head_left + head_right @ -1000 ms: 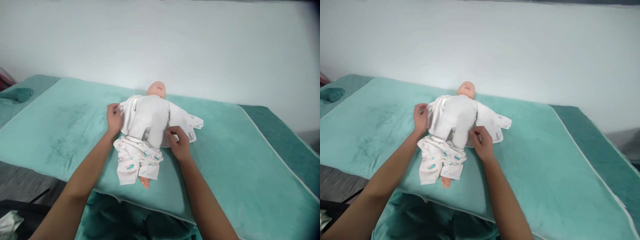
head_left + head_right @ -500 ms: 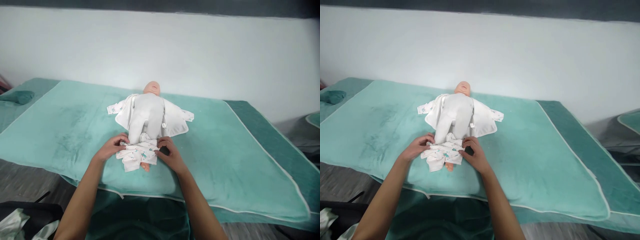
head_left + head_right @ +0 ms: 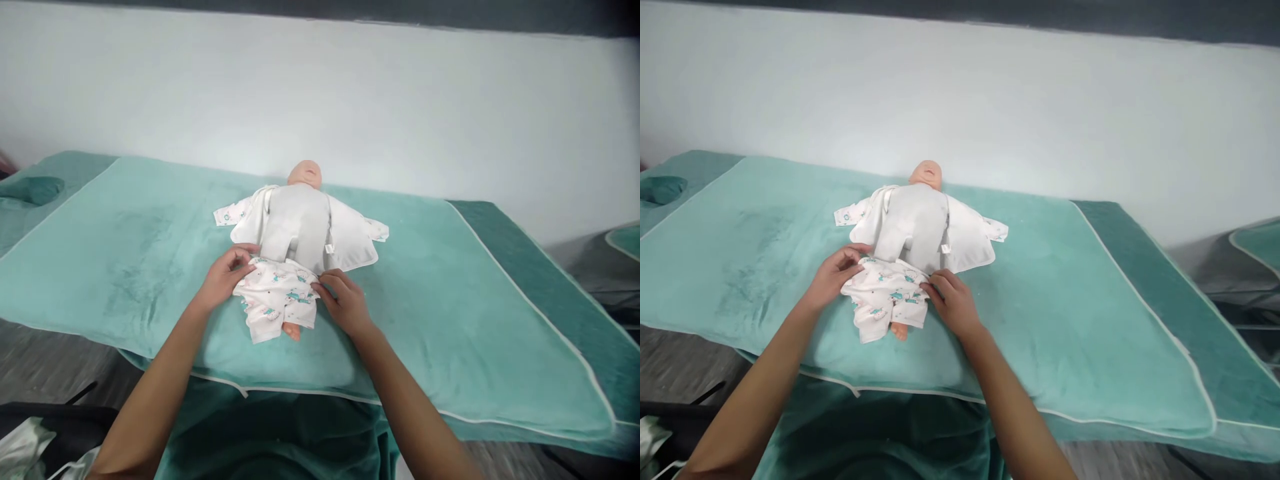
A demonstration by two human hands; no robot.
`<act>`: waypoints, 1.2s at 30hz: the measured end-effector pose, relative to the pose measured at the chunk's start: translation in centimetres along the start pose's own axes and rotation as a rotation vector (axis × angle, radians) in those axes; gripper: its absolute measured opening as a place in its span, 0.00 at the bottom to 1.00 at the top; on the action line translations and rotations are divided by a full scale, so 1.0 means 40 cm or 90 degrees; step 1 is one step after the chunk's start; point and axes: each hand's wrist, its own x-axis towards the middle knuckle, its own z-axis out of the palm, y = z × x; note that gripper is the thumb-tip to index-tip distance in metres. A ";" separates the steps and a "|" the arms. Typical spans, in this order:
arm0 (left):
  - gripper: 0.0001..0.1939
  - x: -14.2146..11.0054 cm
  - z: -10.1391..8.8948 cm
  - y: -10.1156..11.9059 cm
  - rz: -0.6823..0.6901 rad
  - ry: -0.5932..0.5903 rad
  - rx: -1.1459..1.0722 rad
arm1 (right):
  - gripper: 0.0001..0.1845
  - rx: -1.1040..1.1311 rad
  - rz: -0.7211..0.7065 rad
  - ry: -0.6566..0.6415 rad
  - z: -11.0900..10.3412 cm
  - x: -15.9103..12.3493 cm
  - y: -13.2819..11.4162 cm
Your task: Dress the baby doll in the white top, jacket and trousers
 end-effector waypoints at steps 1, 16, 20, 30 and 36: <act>0.11 0.008 0.007 -0.005 -0.008 0.019 -0.006 | 0.06 0.015 0.009 -0.003 -0.001 0.001 0.002; 0.14 -0.008 -0.011 -0.061 -0.068 -0.149 -0.034 | 0.04 0.174 0.011 -0.053 -0.017 -0.007 -0.006; 0.15 -0.011 -0.009 -0.065 -0.044 -0.115 -0.054 | 0.04 0.159 -0.015 -0.067 -0.018 -0.007 -0.003; 0.14 -0.006 0.030 -0.040 -0.034 -0.009 -0.138 | 0.06 -0.013 0.228 0.083 0.028 -0.001 0.016; 0.13 0.054 0.061 0.016 -0.060 0.018 -0.154 | 0.05 -0.026 0.095 0.189 0.030 0.062 0.031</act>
